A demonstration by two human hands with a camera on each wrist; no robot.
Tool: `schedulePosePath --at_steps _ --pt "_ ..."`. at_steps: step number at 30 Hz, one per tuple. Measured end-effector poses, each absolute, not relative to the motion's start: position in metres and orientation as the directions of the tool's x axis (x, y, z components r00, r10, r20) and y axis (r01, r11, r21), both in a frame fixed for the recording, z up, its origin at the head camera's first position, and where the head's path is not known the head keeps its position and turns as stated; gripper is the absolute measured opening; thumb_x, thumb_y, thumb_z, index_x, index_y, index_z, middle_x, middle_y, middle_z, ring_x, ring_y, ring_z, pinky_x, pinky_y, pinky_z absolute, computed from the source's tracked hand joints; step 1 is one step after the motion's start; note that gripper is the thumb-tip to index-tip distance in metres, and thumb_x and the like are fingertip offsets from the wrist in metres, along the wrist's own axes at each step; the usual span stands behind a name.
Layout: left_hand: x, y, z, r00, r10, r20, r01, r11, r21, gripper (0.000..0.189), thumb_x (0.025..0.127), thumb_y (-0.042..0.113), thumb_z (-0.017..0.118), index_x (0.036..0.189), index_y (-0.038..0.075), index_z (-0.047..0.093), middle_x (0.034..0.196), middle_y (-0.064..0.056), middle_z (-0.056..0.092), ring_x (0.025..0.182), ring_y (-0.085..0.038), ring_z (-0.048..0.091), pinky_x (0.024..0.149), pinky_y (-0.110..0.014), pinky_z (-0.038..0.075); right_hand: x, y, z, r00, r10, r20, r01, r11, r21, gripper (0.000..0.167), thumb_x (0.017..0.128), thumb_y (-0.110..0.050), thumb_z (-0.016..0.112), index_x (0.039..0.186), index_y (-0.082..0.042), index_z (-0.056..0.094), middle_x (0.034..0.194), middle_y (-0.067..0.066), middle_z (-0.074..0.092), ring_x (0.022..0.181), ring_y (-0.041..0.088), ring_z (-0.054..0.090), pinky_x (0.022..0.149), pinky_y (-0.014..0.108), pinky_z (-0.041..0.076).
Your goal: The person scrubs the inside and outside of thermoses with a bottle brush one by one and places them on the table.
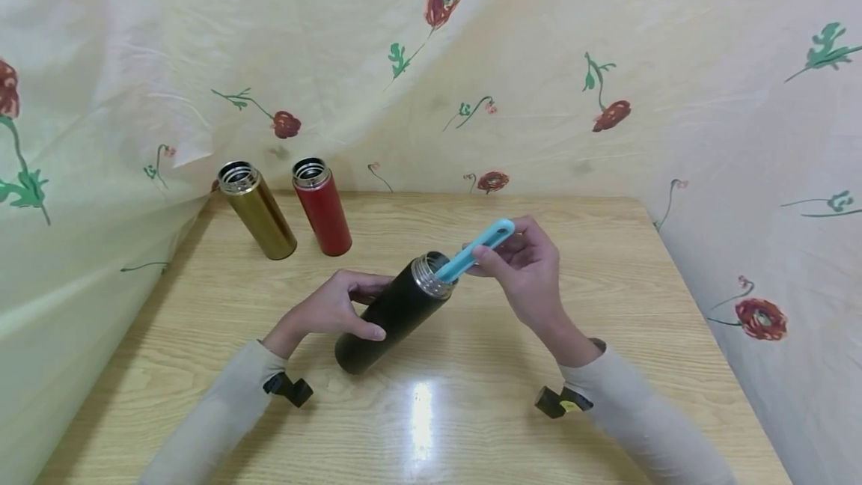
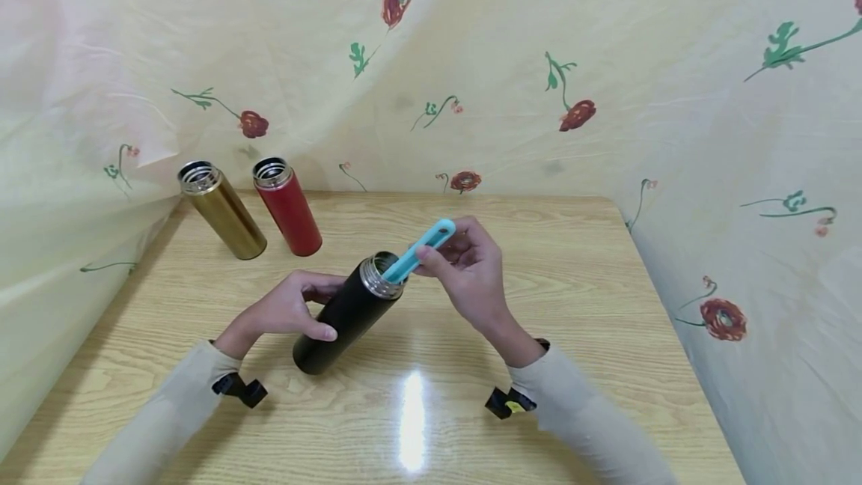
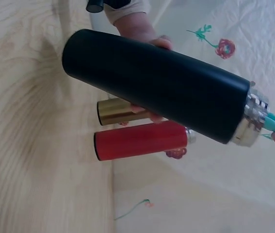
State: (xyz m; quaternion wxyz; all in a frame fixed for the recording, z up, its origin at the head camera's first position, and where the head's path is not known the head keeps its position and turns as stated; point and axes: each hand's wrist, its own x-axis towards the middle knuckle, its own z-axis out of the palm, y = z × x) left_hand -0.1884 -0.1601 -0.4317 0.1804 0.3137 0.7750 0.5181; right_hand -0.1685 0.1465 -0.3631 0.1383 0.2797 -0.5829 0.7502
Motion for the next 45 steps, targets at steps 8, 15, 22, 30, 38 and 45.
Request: schedulePosePath --at_steps 8,15,22,30,38,45 --pt "-0.189 -0.159 -0.431 -0.737 0.673 0.062 0.303 0.247 0.921 0.073 0.078 0.019 0.087 0.142 -0.001 0.058 0.132 -0.014 0.068 0.112 -0.023 0.070 0.097 -0.035 0.056 -0.167 0.143 -0.366 -0.819 -0.074 0.570 -0.537 -0.251 -0.805 0.030 0.092 0.004 0.070 0.105 0.018 0.047 0.095 0.005 0.076 0.081 0.018 0.076 0.065 0.039 0.062" --pt "-0.189 -0.159 -0.432 -0.737 0.672 0.072 0.302 0.233 0.924 0.073 0.079 0.018 0.087 0.142 -0.001 0.057 0.133 -0.015 0.068 0.113 -0.024 0.069 0.097 -0.035 0.056 -0.167 0.142 -0.367 -0.854 -0.003 0.520 -0.506 -0.222 -0.833 0.021 0.090 0.012 0.067 0.105 0.012 0.052 0.090 0.006 0.075 0.078 0.017 0.076 0.065 0.040 0.062" --pt "-0.189 -0.158 -0.432 -0.735 0.675 0.062 0.297 0.238 0.925 0.072 0.079 0.019 0.087 0.142 0.000 0.058 0.132 -0.013 0.068 0.113 -0.023 0.069 0.097 -0.037 0.055 -0.168 0.144 -0.366 -0.864 0.001 0.503 -0.490 -0.229 -0.841 0.020 0.090 0.012 0.067 0.105 0.004 0.058 0.090 0.007 0.075 0.079 0.018 0.076 0.066 0.041 0.062" --pt "-0.189 -0.158 -0.431 -0.741 0.669 0.047 0.288 0.255 0.923 0.072 0.079 0.019 0.086 0.142 0.000 0.057 0.133 -0.013 0.067 0.116 -0.026 0.067 0.099 -0.043 0.054 -0.170 0.148 -0.359 -0.850 0.012 0.527 -0.513 -0.248 -0.822 0.020 0.090 0.013 0.066 0.104 0.001 0.060 0.090 0.008 0.075 0.079 0.018 0.076 0.065 0.041 0.062" --pt "-0.190 -0.157 -0.433 -0.736 0.677 0.032 0.277 0.257 0.926 0.071 0.078 0.016 0.086 0.141 -0.001 0.057 0.130 -0.013 0.069 0.114 -0.024 0.068 0.098 -0.041 0.054 -0.171 0.153 -0.350 -0.831 0.022 0.555 -0.541 -0.260 -0.800 0.021 0.090 0.013 0.066 0.106 -0.001 0.062 0.090 0.008 0.076 0.080 0.018 0.076 0.066 0.039 0.062" --pt "-0.190 -0.158 -0.431 -0.721 0.691 0.042 0.287 0.243 0.926 0.070 0.078 0.017 0.085 0.140 -0.002 0.057 0.128 -0.014 0.070 0.113 -0.025 0.069 0.097 -0.038 0.054 -0.174 0.159 -0.342 -0.822 0.044 0.568 -0.552 -0.313 -0.773 0.020 0.090 0.011 0.067 0.107 0.002 0.063 0.089 0.010 0.076 0.081 0.020 0.077 0.067 0.039 0.062"
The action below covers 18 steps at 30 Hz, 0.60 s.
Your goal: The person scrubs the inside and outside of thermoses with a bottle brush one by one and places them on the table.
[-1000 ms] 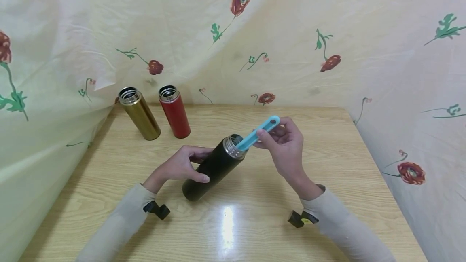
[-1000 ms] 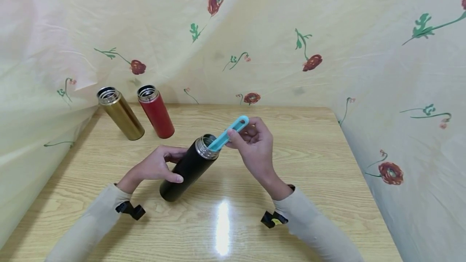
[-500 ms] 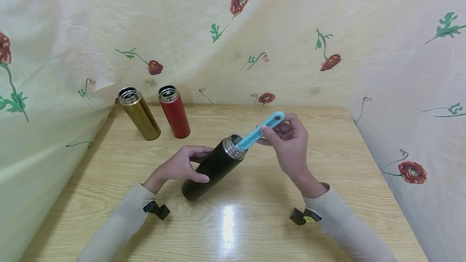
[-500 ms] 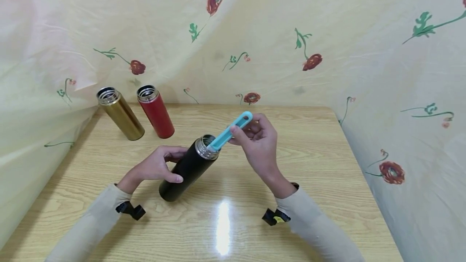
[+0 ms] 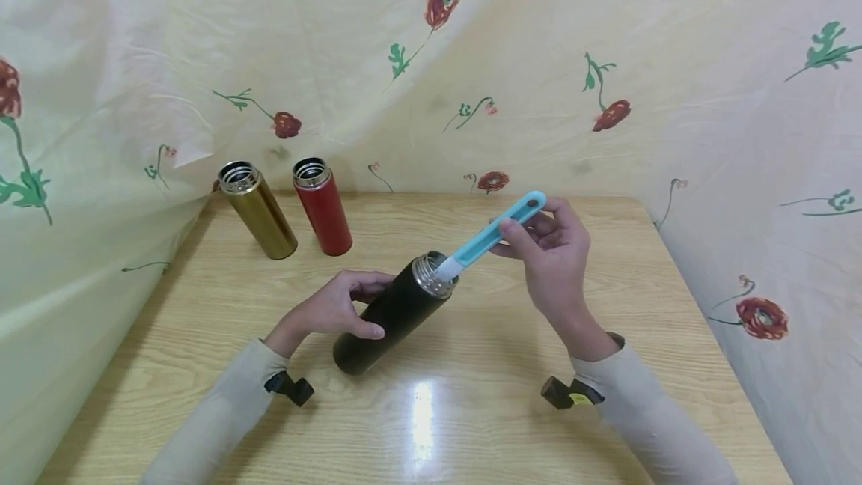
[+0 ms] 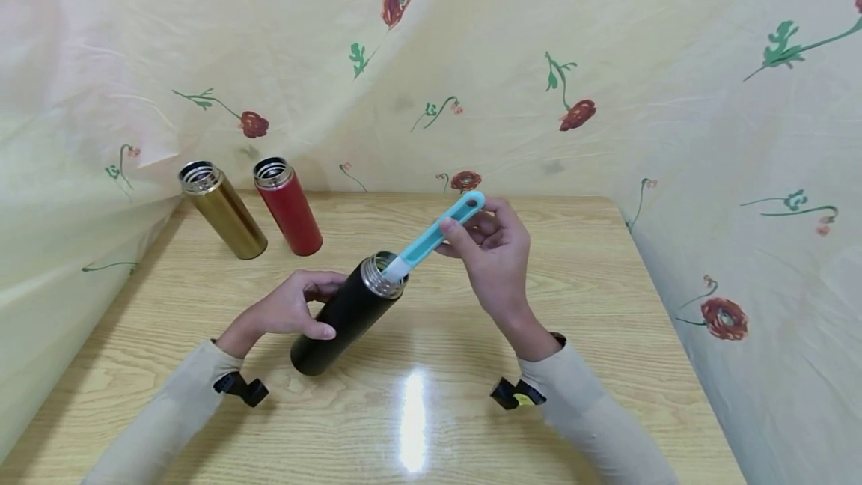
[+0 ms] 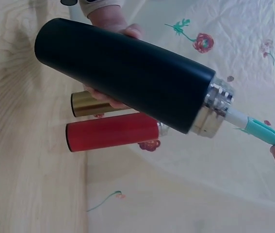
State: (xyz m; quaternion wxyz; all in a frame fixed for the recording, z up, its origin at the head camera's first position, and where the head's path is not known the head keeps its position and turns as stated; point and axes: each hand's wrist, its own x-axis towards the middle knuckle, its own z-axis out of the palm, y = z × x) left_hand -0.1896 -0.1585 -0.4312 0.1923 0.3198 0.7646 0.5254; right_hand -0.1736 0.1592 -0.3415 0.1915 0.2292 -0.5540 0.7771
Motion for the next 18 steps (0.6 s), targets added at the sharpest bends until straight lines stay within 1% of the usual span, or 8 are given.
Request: schedulePosePath --at_steps 4,11,15,18 --pt "-0.189 -0.160 -0.430 -0.720 0.693 0.046 0.295 0.245 0.924 0.071 0.078 0.019 0.085 0.140 -0.002 0.057 0.128 -0.014 0.069 0.113 -0.024 0.068 0.097 -0.039 0.054 -0.175 0.162 -0.336 -0.818 0.067 0.572 -0.556 -0.349 -0.754 0.020 0.089 0.013 0.066 0.106 0.004 0.062 0.089 0.012 0.075 0.080 0.021 0.077 0.066 0.040 0.061" --pt "-0.191 -0.162 -0.431 -0.717 0.693 0.070 0.322 0.242 0.915 0.070 0.078 0.018 0.085 0.140 -0.001 0.058 0.127 -0.013 0.070 0.111 -0.024 0.069 0.094 -0.041 0.053 -0.175 0.164 -0.331 -0.817 0.077 0.572 -0.563 -0.320 -0.762 0.020 0.090 0.013 0.066 0.107 0.003 0.062 0.089 0.012 0.075 0.080 0.021 0.077 0.066 0.040 0.061" --pt "-0.192 -0.163 -0.433 -0.726 0.684 0.067 0.313 0.243 0.918 0.071 0.078 0.018 0.085 0.140 -0.001 0.058 0.129 -0.013 0.069 0.113 -0.025 0.068 0.096 -0.044 0.052 -0.175 0.166 -0.330 -0.810 0.089 0.579 -0.574 -0.323 -0.753 0.020 0.090 0.011 0.067 0.107 0.005 0.062 0.088 0.012 0.074 0.080 0.022 0.077 0.067 0.041 0.061" --pt "-0.192 -0.164 -0.433 -0.731 0.679 0.060 0.299 0.239 0.924 0.071 0.078 0.018 0.085 0.141 -0.001 0.058 0.130 -0.014 0.069 0.113 -0.026 0.067 0.095 -0.044 0.052 -0.176 0.167 -0.328 -0.805 0.092 0.587 -0.581 -0.327 -0.746 0.019 0.090 0.010 0.068 0.107 0.005 0.062 0.088 0.013 0.074 0.080 0.023 0.076 0.067 0.041 0.061"
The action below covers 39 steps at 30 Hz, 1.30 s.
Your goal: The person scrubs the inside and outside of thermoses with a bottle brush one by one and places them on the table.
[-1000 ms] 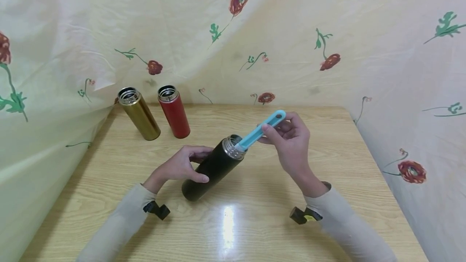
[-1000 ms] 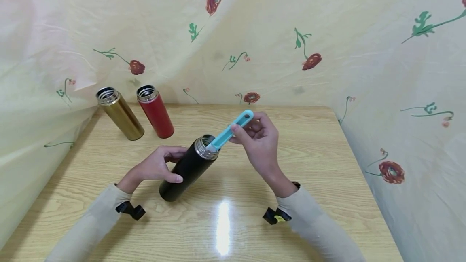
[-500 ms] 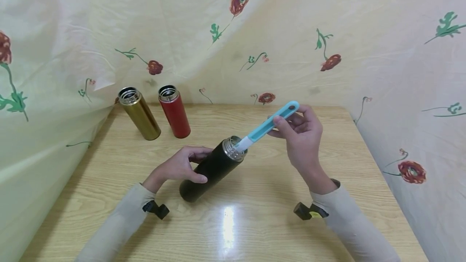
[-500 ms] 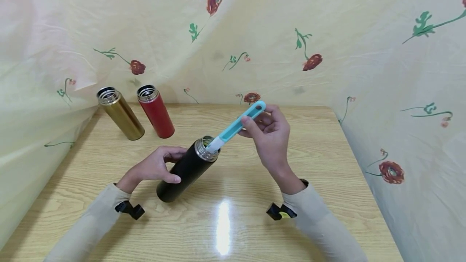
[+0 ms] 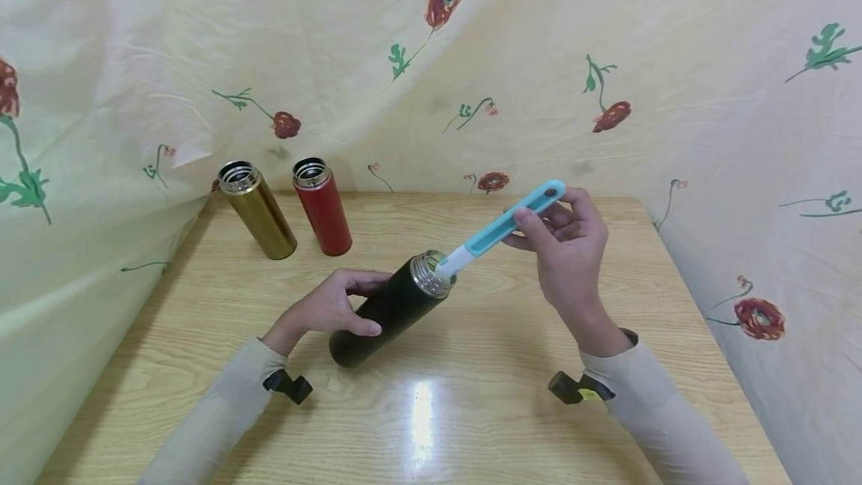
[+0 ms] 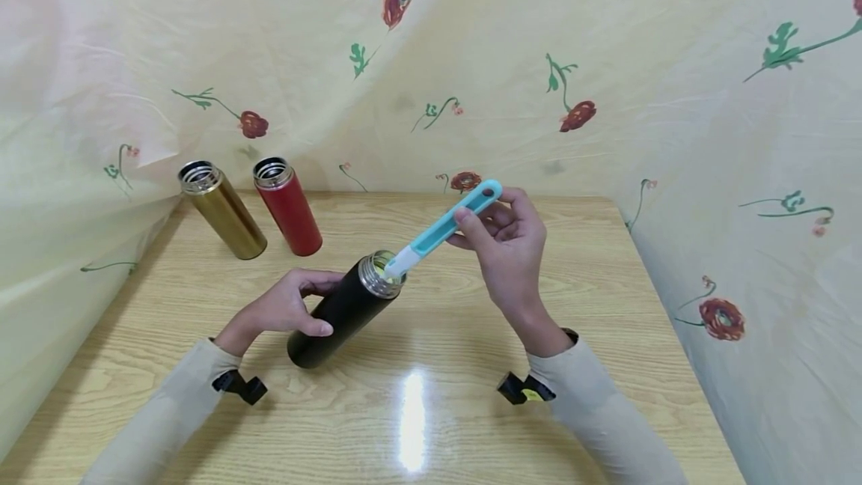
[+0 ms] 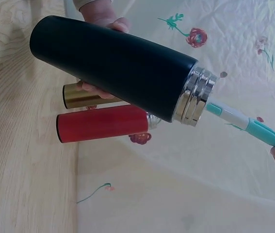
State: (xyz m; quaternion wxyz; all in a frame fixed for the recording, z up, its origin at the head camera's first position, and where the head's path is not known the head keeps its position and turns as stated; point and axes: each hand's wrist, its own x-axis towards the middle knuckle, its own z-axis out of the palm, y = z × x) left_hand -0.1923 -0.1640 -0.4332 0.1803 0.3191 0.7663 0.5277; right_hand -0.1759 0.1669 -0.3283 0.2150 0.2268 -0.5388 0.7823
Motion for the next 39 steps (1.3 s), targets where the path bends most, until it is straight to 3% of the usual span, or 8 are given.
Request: schedulePosePath --at_steps 12,30,39 --pt "-0.193 -0.161 -0.434 -0.713 0.698 0.066 0.258 0.174 0.950 0.070 0.079 0.016 0.085 0.139 -0.005 0.055 0.128 -0.019 0.068 0.110 -0.023 0.068 0.092 -0.033 0.056 -0.175 0.168 -0.324 -0.794 0.096 0.600 -0.594 -0.333 -0.732 0.021 0.089 0.016 0.064 0.107 0.007 0.062 0.088 0.015 0.074 0.079 0.023 0.077 0.066 0.040 0.062" --pt "-0.196 -0.165 -0.438 -0.703 0.705 0.097 0.279 0.147 0.949 0.072 0.078 0.019 0.086 0.139 -0.007 0.055 0.127 -0.020 0.068 0.110 -0.022 0.068 0.092 -0.033 0.056 -0.175 0.172 -0.318 -0.774 0.101 0.625 -0.616 -0.347 -0.707 0.020 0.088 0.016 0.066 0.107 0.011 0.061 0.086 0.016 0.074 0.078 0.024 0.077 0.065 0.040 0.062" --pt "-0.196 -0.167 -0.436 -0.719 0.694 0.044 0.263 0.213 0.941 0.073 0.077 0.016 0.086 0.141 -0.004 0.056 0.130 -0.017 0.067 0.111 -0.027 0.067 0.094 -0.033 0.055 -0.175 0.173 -0.314 -0.766 0.113 0.632 -0.627 -0.349 -0.697 0.021 0.087 0.020 0.063 0.107 0.013 0.060 0.085 0.016 0.074 0.077 0.024 0.077 0.064 0.040 0.062"
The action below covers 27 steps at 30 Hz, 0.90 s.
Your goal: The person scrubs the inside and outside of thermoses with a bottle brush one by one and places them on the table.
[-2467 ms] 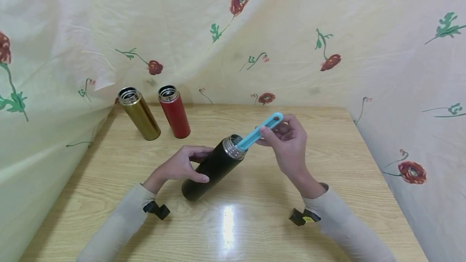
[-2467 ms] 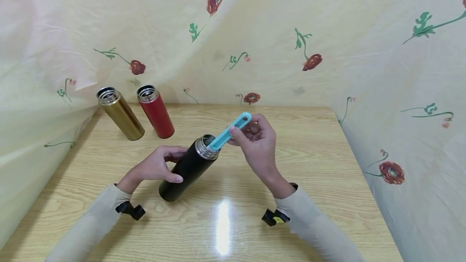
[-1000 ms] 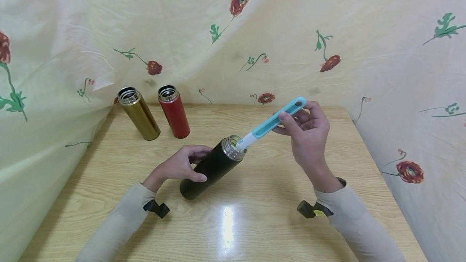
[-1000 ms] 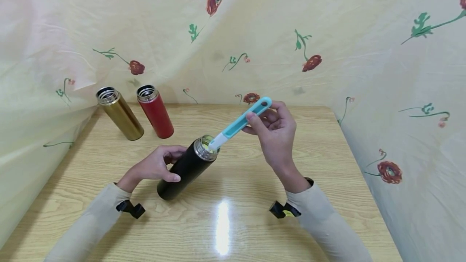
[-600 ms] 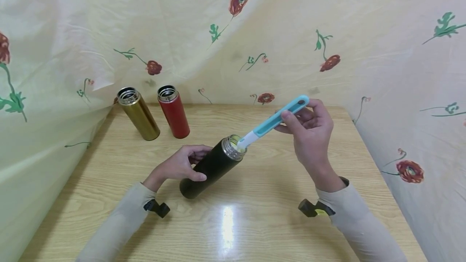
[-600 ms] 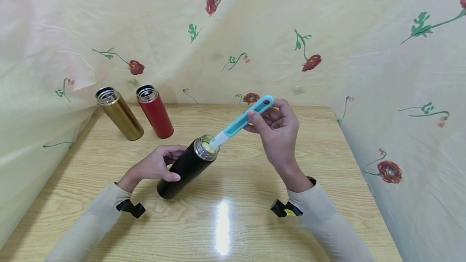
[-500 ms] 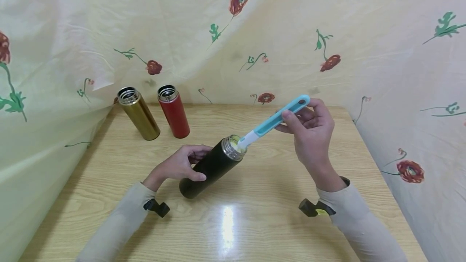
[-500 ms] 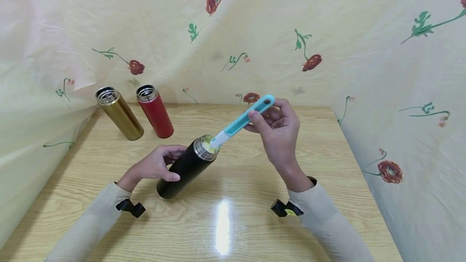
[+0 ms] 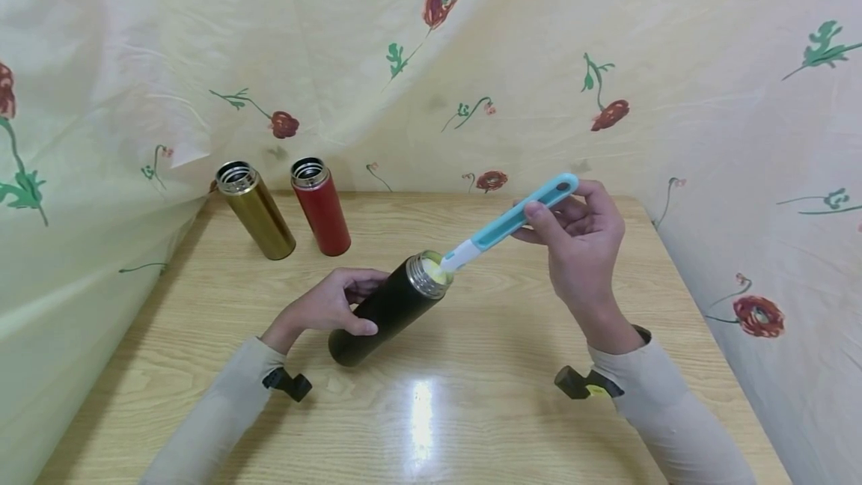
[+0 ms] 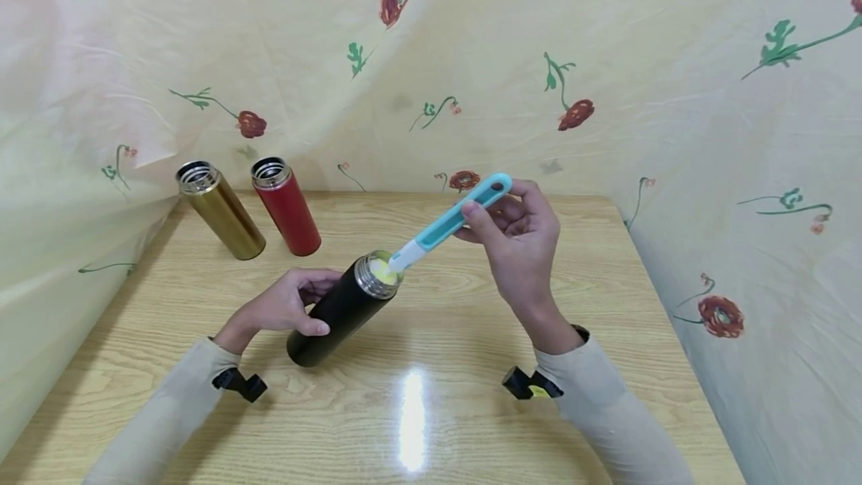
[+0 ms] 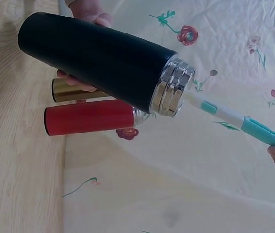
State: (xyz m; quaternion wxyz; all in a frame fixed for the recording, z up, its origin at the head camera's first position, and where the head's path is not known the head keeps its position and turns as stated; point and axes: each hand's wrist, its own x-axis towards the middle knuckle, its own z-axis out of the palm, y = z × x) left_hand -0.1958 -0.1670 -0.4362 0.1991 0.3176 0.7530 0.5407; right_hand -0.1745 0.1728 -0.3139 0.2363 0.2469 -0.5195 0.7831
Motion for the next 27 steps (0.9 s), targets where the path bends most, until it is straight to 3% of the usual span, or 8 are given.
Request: schedulePosePath --at_steps 27 --pt "-0.195 -0.169 -0.431 -0.706 0.708 0.028 0.289 0.252 0.924 0.071 0.078 0.017 0.087 0.141 0.002 0.058 0.129 -0.010 0.069 0.110 -0.023 0.068 0.093 -0.035 0.055 -0.178 0.188 -0.306 -0.770 0.193 0.608 -0.625 -0.416 -0.660 0.022 0.086 0.023 0.062 0.107 0.016 0.060 0.082 0.020 0.074 0.073 0.028 0.076 0.061 0.040 0.062"
